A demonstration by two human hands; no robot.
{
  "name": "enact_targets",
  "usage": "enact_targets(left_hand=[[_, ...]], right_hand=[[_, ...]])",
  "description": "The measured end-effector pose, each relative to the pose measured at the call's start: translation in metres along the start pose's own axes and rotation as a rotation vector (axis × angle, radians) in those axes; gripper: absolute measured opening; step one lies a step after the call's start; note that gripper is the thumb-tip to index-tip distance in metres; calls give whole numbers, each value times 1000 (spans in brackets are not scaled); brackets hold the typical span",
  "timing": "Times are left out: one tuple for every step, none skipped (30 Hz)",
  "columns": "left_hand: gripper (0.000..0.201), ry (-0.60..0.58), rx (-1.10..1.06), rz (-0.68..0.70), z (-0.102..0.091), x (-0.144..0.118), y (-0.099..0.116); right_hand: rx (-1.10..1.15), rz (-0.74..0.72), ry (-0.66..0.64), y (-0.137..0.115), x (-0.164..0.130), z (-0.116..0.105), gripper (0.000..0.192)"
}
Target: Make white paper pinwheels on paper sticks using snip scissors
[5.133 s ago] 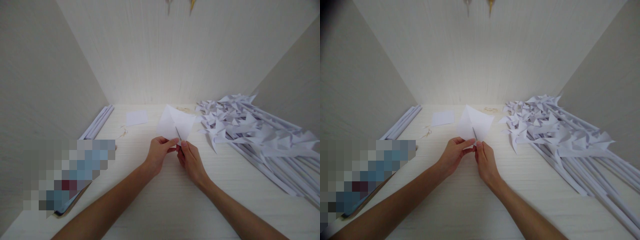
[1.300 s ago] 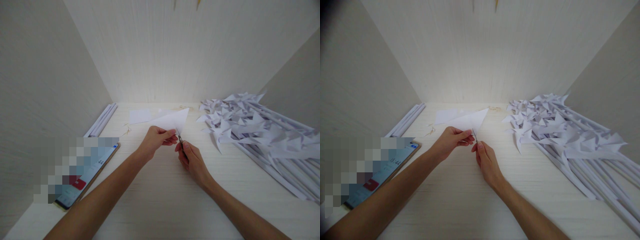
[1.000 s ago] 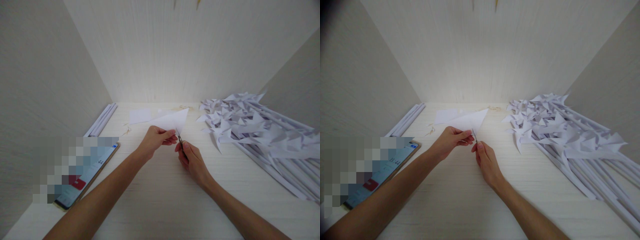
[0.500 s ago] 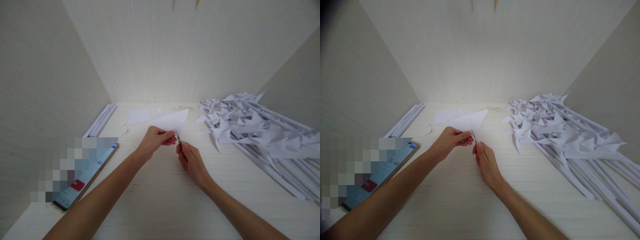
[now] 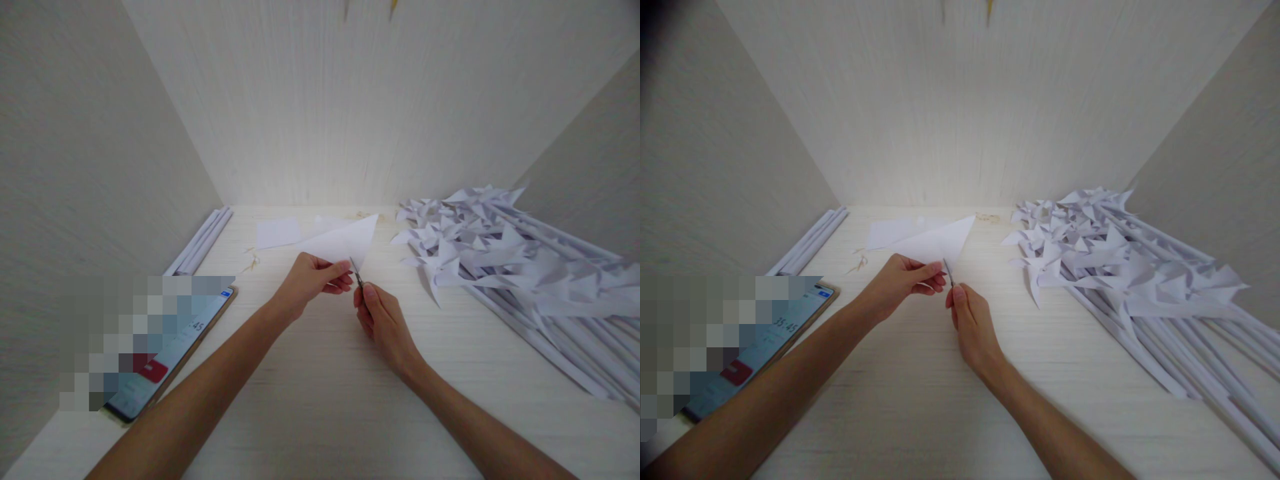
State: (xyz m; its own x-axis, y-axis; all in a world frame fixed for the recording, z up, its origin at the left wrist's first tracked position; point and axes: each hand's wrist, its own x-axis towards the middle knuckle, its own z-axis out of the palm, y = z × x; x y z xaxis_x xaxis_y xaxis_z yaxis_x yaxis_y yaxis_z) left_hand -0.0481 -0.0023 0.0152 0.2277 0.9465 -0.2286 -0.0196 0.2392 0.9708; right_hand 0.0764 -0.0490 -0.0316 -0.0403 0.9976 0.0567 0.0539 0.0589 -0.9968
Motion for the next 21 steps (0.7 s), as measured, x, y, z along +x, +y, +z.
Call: enact_targets(left_hand=[[19,-5,8,-3,-1,0,1],[18,-10,16,-4,-1,0,1],[17,-16,22,-2,-2,0,1],[16,-23,26,1,-2,0,2],[16,-31,29,2,-2,0,2],[15,-37,30,2,-2,0,1],[15,-42,33,0,-2,0,1],[15,-46,37,-6,-1,0,1],[15,-50,41,-12,0,-1,1],[16,-53,46,-19,1,-1,1],[16,-55,50,-25,2,-1,1],[16,-55,54,-31,3,-2,1],[17,-55,55,-35,4,-2,1],[17,-54,55,-36,4,-2,1],[17,-54,53,-37,4,-2,0],[16,-56,50,-39,4,-2,0],[16,-61,47,-41,4,-2,0],[16,-67,43,-44,4,-2,-1],[17,-72,39,-46,3,-2,-1],[17,-79,37,-48,3,-2,-2],[17,-88,36,-46,3,-2,-3]], right_hand=[[-2,-1,-1,0,0,0,38],[-2,-2,-4,-1,0,0,38],[-1,-3,-8,-1,-1,0,38],[2,-3,-10,-1,-1,0,38],[7,-3,-11,-1,-1,0,38],[12,-1,-12,-1,-1,0,38],[17,0,-11,-1,0,0,38],[24,1,-10,0,0,0,38],[32,2,-10,0,0,0,38],[41,4,-10,0,0,0,38],[51,6,-10,0,0,0,37],[59,9,-11,0,0,0,37],[65,10,-10,0,0,0,37],[68,12,-8,0,0,0,37],[66,13,-6,0,0,0,37],[64,16,-4,-1,0,0,37],[62,19,-2,-1,0,0,38],[61,23,-2,-1,0,0,38],[61,25,-3,-1,0,-1,38],[62,26,-5,-2,0,-1,38],[67,23,-5,-2,0,-1,37]])
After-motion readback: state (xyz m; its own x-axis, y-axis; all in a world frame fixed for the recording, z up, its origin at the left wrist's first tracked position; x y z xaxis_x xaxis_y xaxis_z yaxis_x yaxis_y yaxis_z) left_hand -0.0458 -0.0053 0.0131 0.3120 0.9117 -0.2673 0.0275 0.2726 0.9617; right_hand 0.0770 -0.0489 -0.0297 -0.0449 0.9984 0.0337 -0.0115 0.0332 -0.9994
